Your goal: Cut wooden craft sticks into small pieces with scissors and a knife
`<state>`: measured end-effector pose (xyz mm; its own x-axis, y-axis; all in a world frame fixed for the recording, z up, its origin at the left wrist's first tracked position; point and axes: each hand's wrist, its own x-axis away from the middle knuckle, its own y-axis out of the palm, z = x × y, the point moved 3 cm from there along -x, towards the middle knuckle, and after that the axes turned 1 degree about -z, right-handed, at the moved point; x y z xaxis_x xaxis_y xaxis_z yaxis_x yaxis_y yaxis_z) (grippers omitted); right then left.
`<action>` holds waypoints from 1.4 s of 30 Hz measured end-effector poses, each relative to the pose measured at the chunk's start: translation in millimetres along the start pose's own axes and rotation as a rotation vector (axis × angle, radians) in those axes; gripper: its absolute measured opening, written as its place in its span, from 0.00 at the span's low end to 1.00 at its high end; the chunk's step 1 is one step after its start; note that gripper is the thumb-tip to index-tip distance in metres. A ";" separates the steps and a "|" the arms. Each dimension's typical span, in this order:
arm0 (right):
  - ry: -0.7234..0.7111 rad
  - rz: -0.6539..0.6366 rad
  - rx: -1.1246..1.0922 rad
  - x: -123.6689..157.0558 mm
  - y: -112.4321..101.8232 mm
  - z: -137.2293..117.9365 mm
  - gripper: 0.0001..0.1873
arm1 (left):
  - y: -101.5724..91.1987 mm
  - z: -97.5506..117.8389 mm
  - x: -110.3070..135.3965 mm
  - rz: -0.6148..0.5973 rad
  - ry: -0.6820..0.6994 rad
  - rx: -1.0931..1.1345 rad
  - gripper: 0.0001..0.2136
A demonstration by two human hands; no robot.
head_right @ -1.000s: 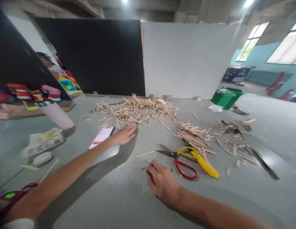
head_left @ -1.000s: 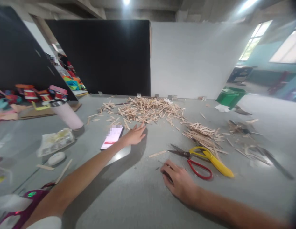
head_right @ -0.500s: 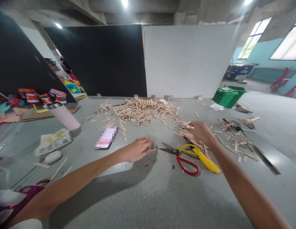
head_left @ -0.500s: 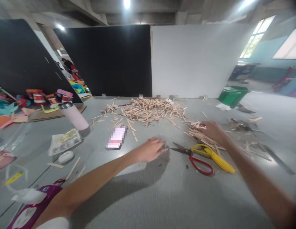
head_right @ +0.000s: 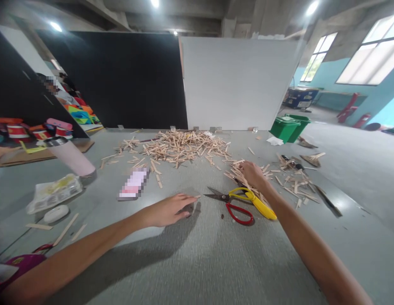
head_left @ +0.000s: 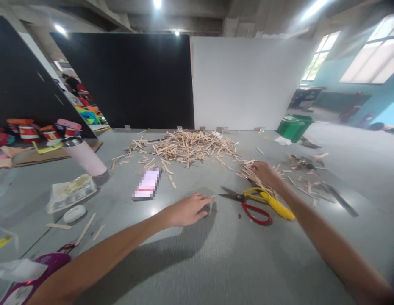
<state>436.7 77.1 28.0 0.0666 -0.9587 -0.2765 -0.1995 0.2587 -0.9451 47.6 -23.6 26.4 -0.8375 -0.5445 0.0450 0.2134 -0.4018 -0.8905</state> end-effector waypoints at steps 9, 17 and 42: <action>0.120 0.280 -0.166 -5.6 -45.1 9.2 0.20 | -7.2 -14.7 0.6 -0.088 0.054 0.113 0.18; 0.157 0.284 -0.450 2.2 -70.2 -27.5 0.17 | -18.1 -15.8 3.5 -0.043 0.007 0.276 0.17; -0.542 -0.145 -0.319 92.1 30.2 -193.3 0.13 | -19.3 -7.6 -8.6 0.556 -0.284 0.536 0.10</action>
<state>247.9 -26.2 7.6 0.5821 -0.7642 -0.2777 -0.4270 0.0033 -0.9042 46.9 -5.5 39.8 -0.3950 -0.9042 -0.1624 0.8312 -0.2764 -0.4824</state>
